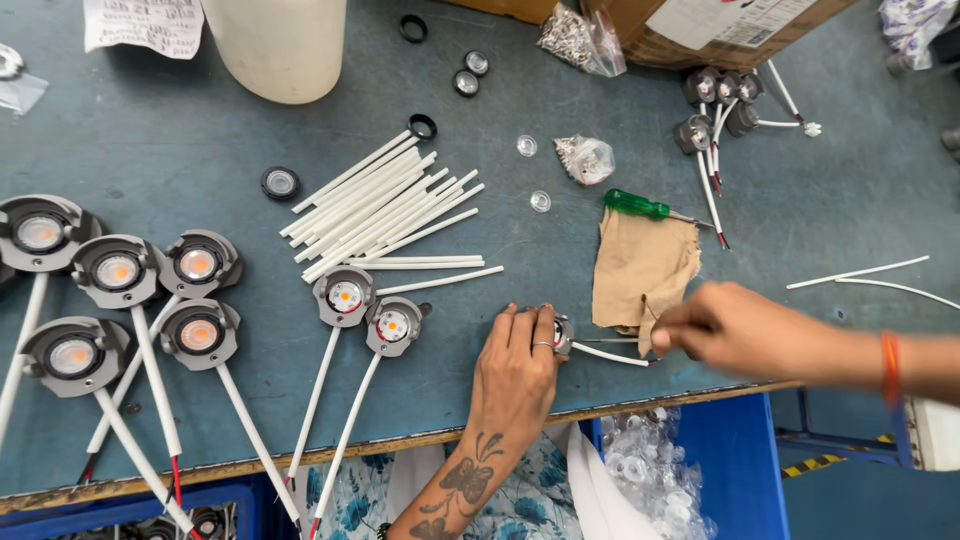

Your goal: The person assembles small LED light units on a workbench. They use a green-handled screwdriver to tighten screws on the LED housings, then place the completed units into a blue bin. The process is repeated for multiple units.

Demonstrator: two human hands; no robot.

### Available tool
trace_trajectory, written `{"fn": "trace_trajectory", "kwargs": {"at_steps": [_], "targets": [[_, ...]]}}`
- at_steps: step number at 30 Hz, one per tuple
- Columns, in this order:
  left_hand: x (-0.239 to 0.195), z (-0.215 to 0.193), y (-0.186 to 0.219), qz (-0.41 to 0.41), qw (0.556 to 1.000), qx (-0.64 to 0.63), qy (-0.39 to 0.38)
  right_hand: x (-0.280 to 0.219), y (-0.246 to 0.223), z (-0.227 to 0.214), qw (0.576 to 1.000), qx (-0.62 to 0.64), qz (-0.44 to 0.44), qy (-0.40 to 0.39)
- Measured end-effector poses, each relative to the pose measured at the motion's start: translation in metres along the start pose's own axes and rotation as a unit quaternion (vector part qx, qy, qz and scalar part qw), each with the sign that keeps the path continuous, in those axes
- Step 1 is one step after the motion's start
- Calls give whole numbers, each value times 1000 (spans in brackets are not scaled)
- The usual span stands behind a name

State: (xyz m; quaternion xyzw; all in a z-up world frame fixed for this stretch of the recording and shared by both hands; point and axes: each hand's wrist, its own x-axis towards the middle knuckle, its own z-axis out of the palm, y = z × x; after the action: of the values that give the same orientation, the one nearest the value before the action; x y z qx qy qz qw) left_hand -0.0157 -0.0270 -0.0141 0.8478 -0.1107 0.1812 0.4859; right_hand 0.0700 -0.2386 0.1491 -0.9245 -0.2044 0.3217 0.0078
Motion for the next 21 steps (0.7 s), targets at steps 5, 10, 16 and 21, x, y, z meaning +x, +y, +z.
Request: {"fn": "trace_trajectory", "kwargs": {"at_steps": [5, 10, 16, 21], "targets": [[3, -7, 2, 0, 1000, -2, 2, 8, -4, -9, 852, 367, 327, -178], [4, -8, 1, -14, 1000, 7, -1, 5, 1, -3, 985, 165, -1, -52], [3, -7, 2, -19, 1000, 14, 1, -3, -15, -15, 955, -231, -175, 62], [2, -9, 3, -18, 1000, 9, 5, -7, -46, -34, 705, -558, -426, 97]]}}
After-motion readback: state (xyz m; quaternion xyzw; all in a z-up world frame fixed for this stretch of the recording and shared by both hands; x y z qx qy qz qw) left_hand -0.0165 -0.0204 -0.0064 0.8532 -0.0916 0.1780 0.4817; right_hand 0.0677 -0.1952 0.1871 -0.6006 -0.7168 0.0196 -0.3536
